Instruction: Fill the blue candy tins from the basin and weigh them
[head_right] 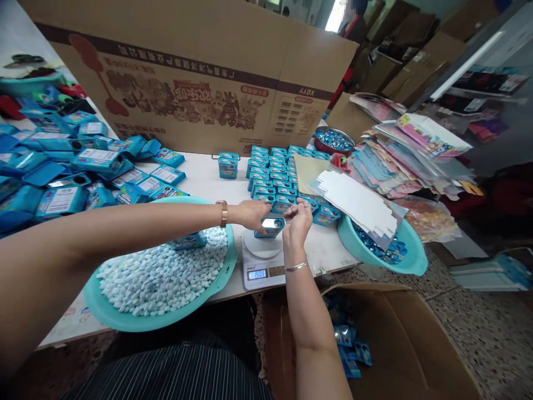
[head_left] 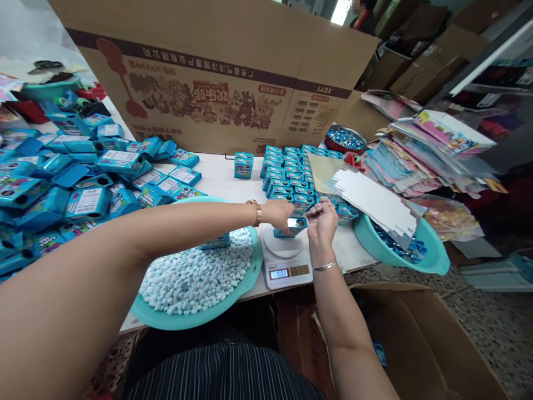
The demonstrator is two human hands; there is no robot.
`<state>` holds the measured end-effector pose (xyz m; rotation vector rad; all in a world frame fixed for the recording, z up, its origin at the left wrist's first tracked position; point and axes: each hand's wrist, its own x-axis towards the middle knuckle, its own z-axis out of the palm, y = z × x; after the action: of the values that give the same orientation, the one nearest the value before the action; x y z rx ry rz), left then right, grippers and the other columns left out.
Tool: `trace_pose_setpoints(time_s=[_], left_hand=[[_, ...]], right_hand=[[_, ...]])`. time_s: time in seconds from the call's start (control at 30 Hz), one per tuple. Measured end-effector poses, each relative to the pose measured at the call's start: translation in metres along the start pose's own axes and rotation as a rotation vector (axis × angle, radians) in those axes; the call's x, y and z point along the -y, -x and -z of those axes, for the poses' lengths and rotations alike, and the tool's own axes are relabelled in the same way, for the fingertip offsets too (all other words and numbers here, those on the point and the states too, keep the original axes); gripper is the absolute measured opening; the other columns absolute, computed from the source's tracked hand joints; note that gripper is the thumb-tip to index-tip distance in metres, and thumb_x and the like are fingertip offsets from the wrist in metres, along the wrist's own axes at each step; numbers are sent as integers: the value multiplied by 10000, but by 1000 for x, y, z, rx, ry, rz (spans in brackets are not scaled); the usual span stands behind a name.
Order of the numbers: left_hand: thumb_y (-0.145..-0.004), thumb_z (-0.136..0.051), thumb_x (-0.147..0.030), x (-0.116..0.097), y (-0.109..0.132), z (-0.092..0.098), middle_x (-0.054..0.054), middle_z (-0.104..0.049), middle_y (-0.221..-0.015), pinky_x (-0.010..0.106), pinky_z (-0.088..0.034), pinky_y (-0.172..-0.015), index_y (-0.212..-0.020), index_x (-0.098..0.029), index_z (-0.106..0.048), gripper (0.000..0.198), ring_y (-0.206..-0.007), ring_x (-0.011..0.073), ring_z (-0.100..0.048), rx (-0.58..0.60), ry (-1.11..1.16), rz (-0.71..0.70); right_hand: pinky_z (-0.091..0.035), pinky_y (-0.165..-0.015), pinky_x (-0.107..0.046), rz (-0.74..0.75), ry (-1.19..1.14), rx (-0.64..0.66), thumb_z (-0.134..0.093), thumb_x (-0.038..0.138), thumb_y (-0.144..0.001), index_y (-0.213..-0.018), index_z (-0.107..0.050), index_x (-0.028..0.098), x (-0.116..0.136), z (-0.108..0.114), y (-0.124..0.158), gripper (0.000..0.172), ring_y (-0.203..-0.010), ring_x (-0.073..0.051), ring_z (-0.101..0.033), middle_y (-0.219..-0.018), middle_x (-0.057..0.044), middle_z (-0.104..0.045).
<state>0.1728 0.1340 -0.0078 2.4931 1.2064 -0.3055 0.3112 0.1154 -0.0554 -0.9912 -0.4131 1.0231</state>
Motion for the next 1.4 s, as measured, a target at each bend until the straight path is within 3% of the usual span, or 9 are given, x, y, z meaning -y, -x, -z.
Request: trace_pose_setpoints(time_s=[0.23,0.53,0.67,0.83,1.13,1.27,1.4], left_hand=[[-723,-768,-509,2,0,0,143,-656,-1214,319,-520,-851,-1193,-156,-608,609,-1114,298,-610,-6,-8,-4],[-727,-765,-514,0,3,1,150,-650,-1240,327,-521,-862,-1245,-160,-579,654,-1130,307,-612,-3,-23,7],[-729,-763,-515,0,1,1,146,-651,-1239,339,-525,-877,-1245,-164,-578,652,-1130,307,-615,4,-23,15],[-727,-768,-524,-6,-1,1,152,-644,-1251,339,-526,-904,-1232,-164,-582,648,-1168,311,-600,0,-31,24],[-736,-747,-517,-11,-13,-6,143,-628,-1288,341,-526,-927,-1232,-200,-583,610,-1192,307,-598,-17,-38,0],[-720,-754,-533,-10,-19,-14,166,-644,-1260,357,-538,-906,-1231,-177,-587,645,-1168,325,-615,-19,-31,-19],[-771,-707,-398,-15,-17,-17,139,-703,-1145,329,-541,-871,-1133,-179,-645,428,-1099,303,-656,-29,-35,-46]], right_hand=[[-350,-466,-158,-3,-40,-7,-474,119,-843,-852,-515,206,15,10,-8,97,-437,-56,-373,-570,110,-382],[-412,-499,-158,-43,-28,-22,-517,136,-840,-831,-528,199,10,12,-7,65,-512,-64,-460,-632,78,-460],[-448,-528,-167,-86,-58,-28,-449,96,-868,-837,-544,190,10,10,-3,137,-523,-67,-464,-618,73,-454],[-384,-476,-151,-149,-125,-22,-422,87,-894,-829,-535,189,15,12,-1,165,-472,-59,-413,-598,83,-419],[-465,-551,-173,-85,-119,-110,-545,146,-868,-852,-544,200,23,28,0,56,-561,-66,-519,-663,73,-500],[-432,-527,-167,-91,-99,-71,-542,156,-866,-857,-540,203,18,25,2,48,-524,-65,-478,-637,82,-475],[-380,-497,-155,-109,-97,11,-585,172,-848,-835,-524,200,16,22,0,68,-491,-56,-424,-634,88,-446]])
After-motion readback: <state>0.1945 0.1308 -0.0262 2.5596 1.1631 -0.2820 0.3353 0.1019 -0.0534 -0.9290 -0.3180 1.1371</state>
